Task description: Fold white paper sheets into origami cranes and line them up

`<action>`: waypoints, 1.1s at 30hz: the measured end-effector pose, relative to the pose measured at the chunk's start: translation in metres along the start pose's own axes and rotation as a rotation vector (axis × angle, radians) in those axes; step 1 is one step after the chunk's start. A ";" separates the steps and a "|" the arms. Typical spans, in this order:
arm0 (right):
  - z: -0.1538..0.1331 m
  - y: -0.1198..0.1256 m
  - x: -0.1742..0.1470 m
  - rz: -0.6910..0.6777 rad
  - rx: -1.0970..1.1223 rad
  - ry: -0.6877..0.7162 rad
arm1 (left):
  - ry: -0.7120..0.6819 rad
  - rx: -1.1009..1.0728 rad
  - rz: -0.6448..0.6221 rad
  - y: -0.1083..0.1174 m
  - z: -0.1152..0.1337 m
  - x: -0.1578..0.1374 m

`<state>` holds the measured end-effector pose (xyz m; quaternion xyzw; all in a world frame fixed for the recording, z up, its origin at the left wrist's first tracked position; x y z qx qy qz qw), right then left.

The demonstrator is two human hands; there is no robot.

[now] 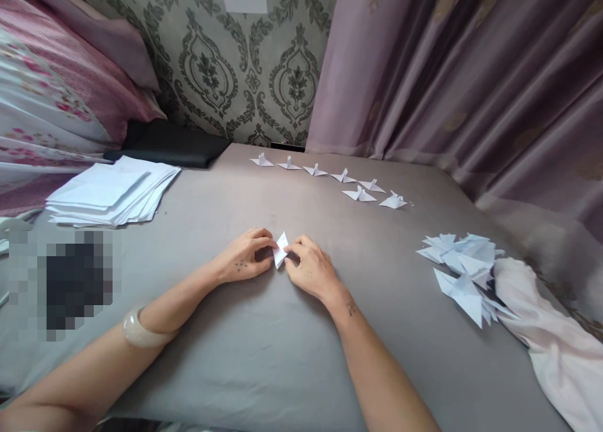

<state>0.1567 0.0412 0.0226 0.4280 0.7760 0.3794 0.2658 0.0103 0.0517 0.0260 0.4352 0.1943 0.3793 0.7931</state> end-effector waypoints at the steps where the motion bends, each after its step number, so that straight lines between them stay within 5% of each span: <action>1: 0.002 0.001 0.001 -0.014 0.049 -0.006 | 0.017 -0.040 -0.014 0.002 -0.001 0.000; 8: 0.010 0.001 0.008 -0.009 0.197 -0.021 | 0.067 -0.203 -0.022 0.000 -0.012 0.004; 20: 0.020 -0.003 0.018 0.188 0.095 -0.187 | 0.309 -0.237 0.185 -0.011 -0.029 0.009; 26: 0.023 -0.005 0.018 0.199 0.127 -0.189 | 0.359 -0.272 0.172 -0.014 -0.031 0.013; 33: 0.036 -0.010 0.017 0.158 0.499 -0.204 | 0.093 -0.369 0.235 -0.008 -0.015 0.008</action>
Point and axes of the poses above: each hand's wrist, its own x-axis towards the middle knuckle, its own y-axis out of the back of the hand, z = x × y, the point moved 6 cm from there along x, towards the middle knuckle, and after that the axes turned 13 degrees about -z, right-handed, at the moved point
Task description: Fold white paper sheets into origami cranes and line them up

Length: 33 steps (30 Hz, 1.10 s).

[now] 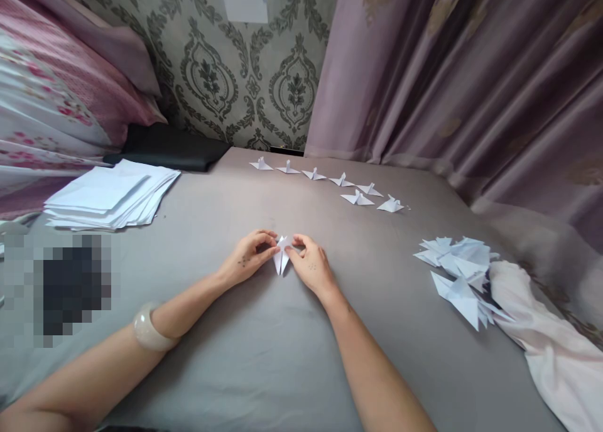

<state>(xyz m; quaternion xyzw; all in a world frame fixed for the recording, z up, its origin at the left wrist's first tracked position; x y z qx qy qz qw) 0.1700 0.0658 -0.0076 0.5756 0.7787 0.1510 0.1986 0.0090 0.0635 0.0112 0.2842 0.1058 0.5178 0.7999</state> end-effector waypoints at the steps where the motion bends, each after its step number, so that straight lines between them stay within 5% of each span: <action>1: 0.001 0.000 0.000 -0.018 0.072 -0.016 | -0.048 -0.001 0.016 0.001 0.004 -0.001; 5: -0.004 0.000 -0.005 -0.143 0.403 -0.080 | -0.238 0.067 0.067 0.006 0.024 -0.007; 9: -0.019 0.000 -0.010 -0.242 0.525 0.009 | -0.309 0.052 0.054 0.008 0.033 -0.008; 14: -0.025 0.002 -0.011 -0.146 0.519 0.115 | -0.175 -0.286 0.125 0.014 0.022 -0.003; 19: -0.028 -0.002 -0.011 -0.032 0.483 0.168 | 0.038 -0.743 0.007 -0.002 0.012 0.001; 25: -0.034 0.002 -0.019 0.277 0.246 0.271 | 0.128 -0.863 0.169 -0.003 0.000 -0.002; 33: -0.045 -0.004 -0.024 0.295 0.116 0.350 | 0.083 -0.795 0.210 -0.001 0.002 -0.005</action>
Point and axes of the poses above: each hand's wrist, its own x-axis towards the middle knuckle, its own y-axis out of the back of the hand, z = x × y, the point moved 6 cm from there along x, towards the middle knuckle, and after that the axes turned 13 degrees about -z, right-handed, at the moved point
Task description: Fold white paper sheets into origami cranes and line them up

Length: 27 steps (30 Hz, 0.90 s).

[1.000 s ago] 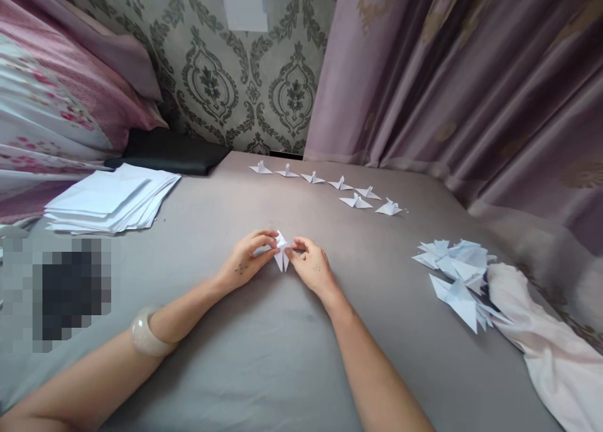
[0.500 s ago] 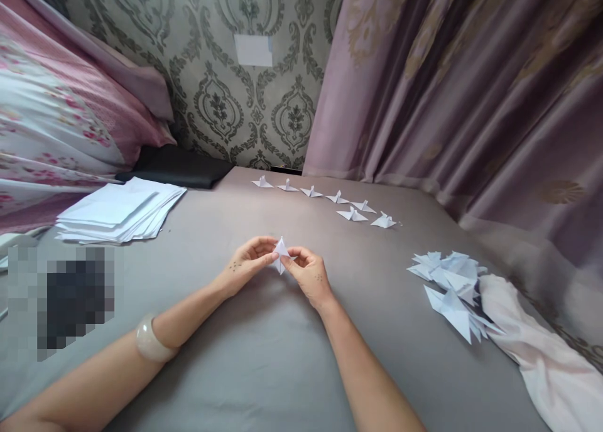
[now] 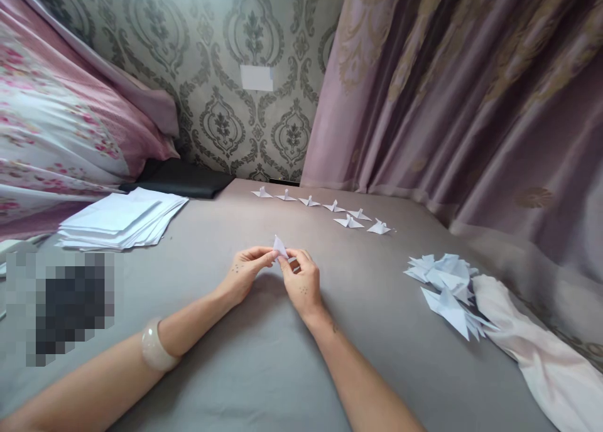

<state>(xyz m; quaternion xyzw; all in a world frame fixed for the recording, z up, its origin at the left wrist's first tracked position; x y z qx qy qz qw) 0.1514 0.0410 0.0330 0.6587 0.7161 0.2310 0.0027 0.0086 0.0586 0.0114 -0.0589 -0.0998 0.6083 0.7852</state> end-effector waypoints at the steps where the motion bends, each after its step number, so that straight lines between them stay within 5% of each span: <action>1: 0.002 0.001 0.001 -0.007 0.054 -0.031 | -0.004 -0.004 -0.031 -0.002 0.001 0.000; 6: 0.009 0.001 0.006 -0.143 0.430 -0.169 | 0.019 -0.071 -0.230 -0.010 0.006 0.000; 12: 0.013 -0.002 0.007 -0.263 0.663 -0.232 | 0.006 -0.134 -0.297 -0.012 0.007 -0.001; 19: 0.006 -0.002 0.005 -0.214 0.448 -0.157 | -0.005 -0.045 -0.164 -0.007 0.006 0.000; 27: -0.011 -0.001 0.000 -0.246 0.242 -0.078 | -0.101 0.040 -0.158 -0.007 0.011 -0.001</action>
Point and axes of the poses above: each hand's wrist, its own x-axis towards the middle knuckle, its own y-axis out of the back of the hand, z = x × y, the point moved 6 cm from there along x, towards the middle knuckle, and after that the axes turned 13 degrees about -z, right-handed, at the moved point
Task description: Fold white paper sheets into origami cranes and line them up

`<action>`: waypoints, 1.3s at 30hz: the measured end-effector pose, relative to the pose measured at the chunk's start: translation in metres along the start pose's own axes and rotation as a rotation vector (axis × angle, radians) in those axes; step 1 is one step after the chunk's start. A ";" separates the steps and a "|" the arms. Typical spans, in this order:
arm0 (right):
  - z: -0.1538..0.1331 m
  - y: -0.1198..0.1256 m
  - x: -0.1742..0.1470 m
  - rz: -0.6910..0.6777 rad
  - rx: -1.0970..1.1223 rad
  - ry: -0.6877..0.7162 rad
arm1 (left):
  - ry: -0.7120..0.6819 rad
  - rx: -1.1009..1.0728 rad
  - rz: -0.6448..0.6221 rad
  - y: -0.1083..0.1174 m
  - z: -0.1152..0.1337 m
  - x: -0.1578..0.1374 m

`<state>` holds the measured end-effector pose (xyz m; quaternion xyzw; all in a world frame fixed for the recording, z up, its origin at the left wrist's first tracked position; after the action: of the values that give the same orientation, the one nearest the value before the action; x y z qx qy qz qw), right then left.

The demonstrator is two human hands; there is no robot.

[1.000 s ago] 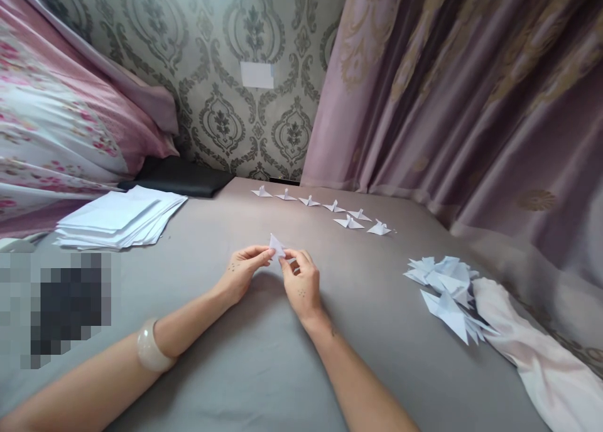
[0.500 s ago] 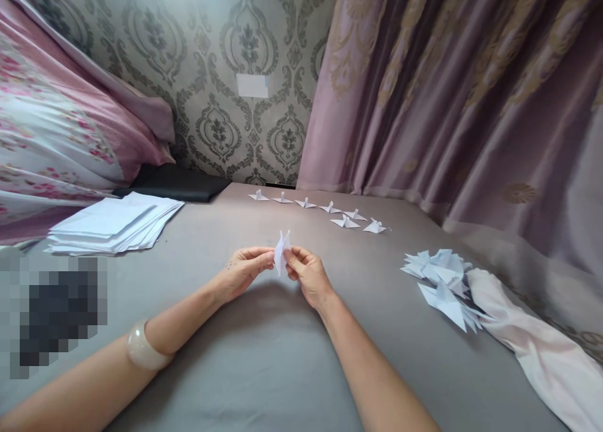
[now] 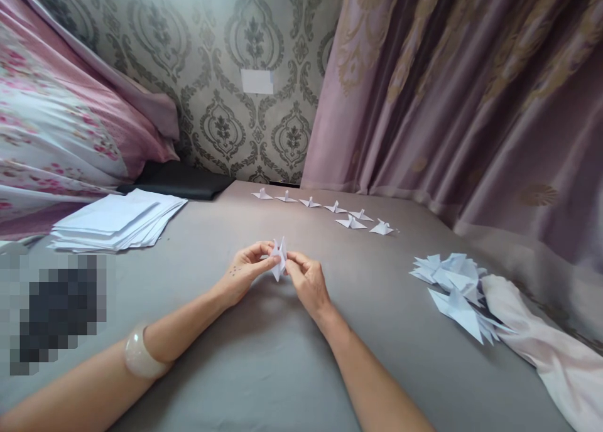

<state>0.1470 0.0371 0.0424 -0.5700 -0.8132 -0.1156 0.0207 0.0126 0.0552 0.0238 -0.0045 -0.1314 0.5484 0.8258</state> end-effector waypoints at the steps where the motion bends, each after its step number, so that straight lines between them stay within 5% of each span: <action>1: -0.001 0.000 0.000 -0.008 0.001 -0.005 | -0.001 -0.030 -0.005 0.000 -0.001 0.000; 18: 0.014 0.010 0.003 0.114 0.122 -0.056 | 0.220 -0.084 -0.060 -0.009 -0.010 -0.005; 39: 0.020 0.002 0.006 0.027 0.293 -0.196 | 0.368 -0.065 -0.123 -0.008 -0.017 -0.006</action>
<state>0.1484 0.0473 0.0240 -0.5801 -0.8118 0.0607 0.0259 0.0213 0.0485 0.0074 -0.1232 0.0042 0.4822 0.8674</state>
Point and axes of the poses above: each hand's wrist, its own x-axis towards the middle knuckle, its own y-axis out of the back of the hand, z = x × y, the point moved 6 cm from there along x, towards the middle knuckle, and after that the axes turned 13 degrees about -z, right-handed, at the moved point
